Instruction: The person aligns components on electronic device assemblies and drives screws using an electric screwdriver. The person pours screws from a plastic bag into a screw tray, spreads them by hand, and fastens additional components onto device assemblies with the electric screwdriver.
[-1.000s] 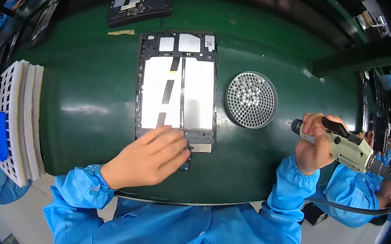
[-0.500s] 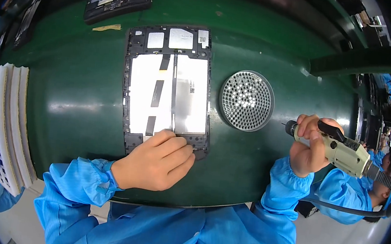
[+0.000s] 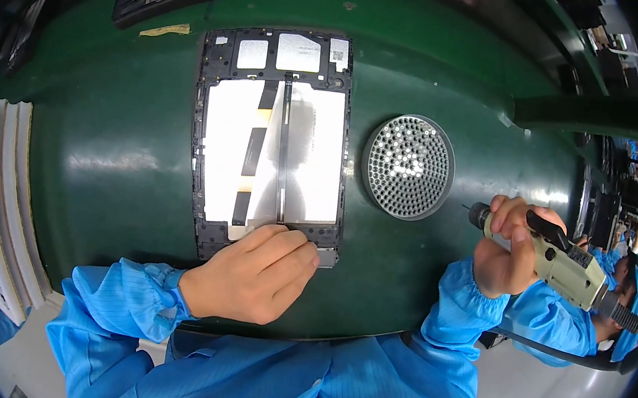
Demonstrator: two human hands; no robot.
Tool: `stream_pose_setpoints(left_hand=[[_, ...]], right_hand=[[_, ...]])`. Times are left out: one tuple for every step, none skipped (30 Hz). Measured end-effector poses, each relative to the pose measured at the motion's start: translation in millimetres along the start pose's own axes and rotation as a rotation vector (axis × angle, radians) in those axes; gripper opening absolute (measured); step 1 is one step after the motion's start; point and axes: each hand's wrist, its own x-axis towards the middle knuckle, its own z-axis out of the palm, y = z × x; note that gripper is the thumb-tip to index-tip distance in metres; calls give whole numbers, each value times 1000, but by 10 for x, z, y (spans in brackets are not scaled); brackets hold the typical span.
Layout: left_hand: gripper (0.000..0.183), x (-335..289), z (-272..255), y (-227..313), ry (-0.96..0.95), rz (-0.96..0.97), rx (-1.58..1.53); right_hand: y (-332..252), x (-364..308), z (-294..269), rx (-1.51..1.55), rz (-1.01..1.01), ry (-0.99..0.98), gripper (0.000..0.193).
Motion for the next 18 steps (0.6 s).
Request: stream_pose_setpoints(left_hand=[[17, -1, 12, -2, 10, -17, 9], [16, 0, 21, -4, 21, -32, 17], [16, 9, 20, 1, 23, -32, 15], [16, 25, 10, 12, 14, -37, 42], [16, 31, 3, 22, 7, -43, 69], [16, 21, 0, 26, 13, -43, 66], [17, -1, -8, 28, -10, -31, 72], [17, -8, -6, 32, -28, -17, 78], [17, -11, -19, 41, -17, -14, 75], [19, -12, -53, 49, -54, 0, 96], [21, -7, -59, 18, -84, 22, 107], [24, 9, -112, -14, -150, 38, 85], [24, 38, -129, -34, -135, 48, 74], [24, 70, -161, -44, -158, 30, 110], [25, 118, -190, -38, -183, 7, 147], [21, 185, -231, -33, -239, 17, 178], [21, 190, -177, -83, -228, 16, 172], [20, 191, -104, -138, -183, 9, 188]], right_hand=[[6, 3, 0, -1, 1, -3, 32], [11, 3, -2, 1, 2, -2, 33], [13, 5, -3, 3, 3, -2, 33], [11, 9, -1, -1, 3, -4, 33], [9, 16, 11, 5, 2, 0, 34], [5, 22, 24, 9, 1, 4, 34], [-6, 25, 54, 3, -1, 0, 34], [-25, 31, 86, 16, 1, -2, 35], [-46, 35, 125, 28, 2, -4, 35], [-67, 34, 175, 40, 11, -15, 34], [-70, 33, 210, 57, 16, -27, 34], [-79, 35, 261, 72, 27, -36, 34], [-83, 38, 314, 86, 38, -44, 34], [-86, 48, 373, 110, 51, -55, 35], [-70, 51, 407, 140, 58, -59, 35], [-61, 63, 448, 159, 76, -54, 35], [-6, 71, 507, 182, 97, -54, 35], [35, 76, 538, 173, 97, -61, 35]])
